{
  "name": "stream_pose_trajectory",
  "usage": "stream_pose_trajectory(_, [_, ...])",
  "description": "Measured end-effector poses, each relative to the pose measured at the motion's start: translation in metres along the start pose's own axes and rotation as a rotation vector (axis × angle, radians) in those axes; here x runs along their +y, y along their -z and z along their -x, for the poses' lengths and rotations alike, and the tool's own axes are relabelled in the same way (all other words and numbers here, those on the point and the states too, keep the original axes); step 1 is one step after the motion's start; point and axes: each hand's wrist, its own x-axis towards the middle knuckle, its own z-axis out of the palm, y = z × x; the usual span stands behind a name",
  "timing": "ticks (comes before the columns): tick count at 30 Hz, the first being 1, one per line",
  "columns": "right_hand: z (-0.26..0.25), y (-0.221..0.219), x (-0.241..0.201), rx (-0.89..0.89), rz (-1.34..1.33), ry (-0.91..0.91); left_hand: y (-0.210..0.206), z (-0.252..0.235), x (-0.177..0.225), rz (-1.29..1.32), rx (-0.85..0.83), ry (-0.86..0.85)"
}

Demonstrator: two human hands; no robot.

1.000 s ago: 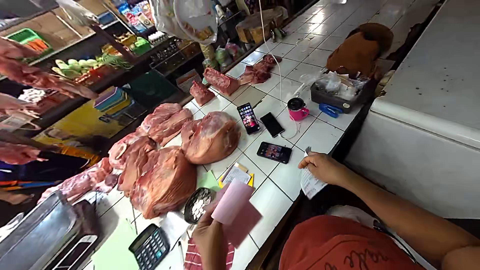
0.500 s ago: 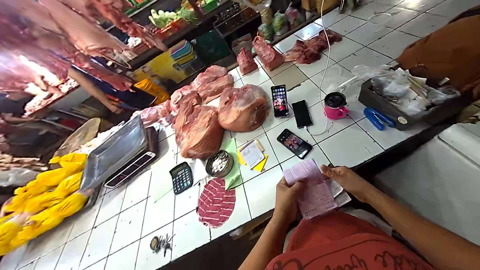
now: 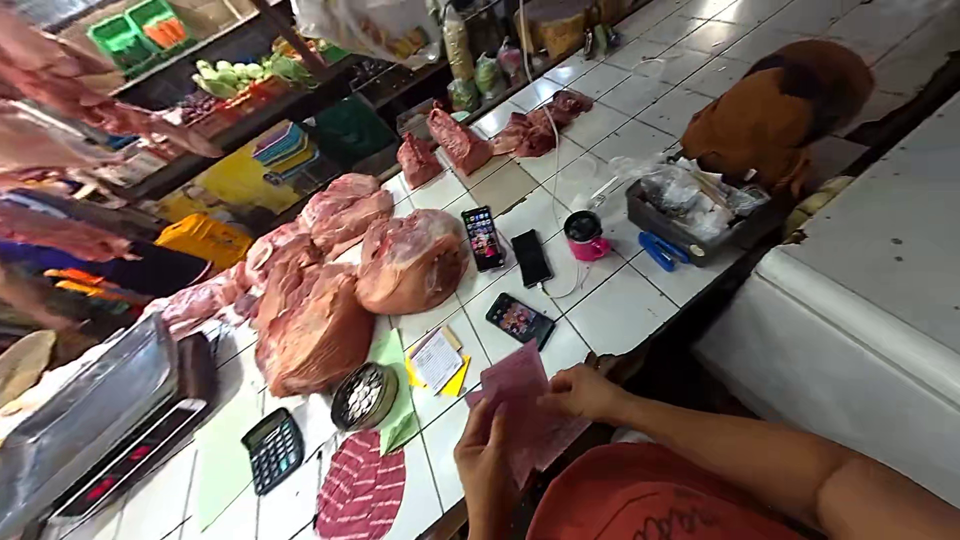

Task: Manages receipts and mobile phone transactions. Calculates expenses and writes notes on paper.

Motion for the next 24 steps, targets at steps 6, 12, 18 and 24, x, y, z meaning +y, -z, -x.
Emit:
stream_pose_trajectory(6, [-0.009, 0.065, -0.029, 0.524, 0.172, 0.188, -0.001, -0.005, -0.008, 0.082, -0.194, 0.026])
stream_pose_trajectory(12, [-0.034, 0.303, -0.036, 1.089, 0.585, -0.079, 0.036, 0.01, -0.022, -0.043, -0.025, 0.307])
stream_pose_trajectory(18, [-0.04, 0.385, -0.013, 0.684, 1.068, -0.35, 0.081, 0.032, -0.029, -0.097, 0.174, 0.463])
stream_pose_trajectory(24, [-0.046, 0.4, -0.031, 0.83, 1.191, -0.256, 0.1, 0.039, -0.031, -0.087, 0.33, 0.487])
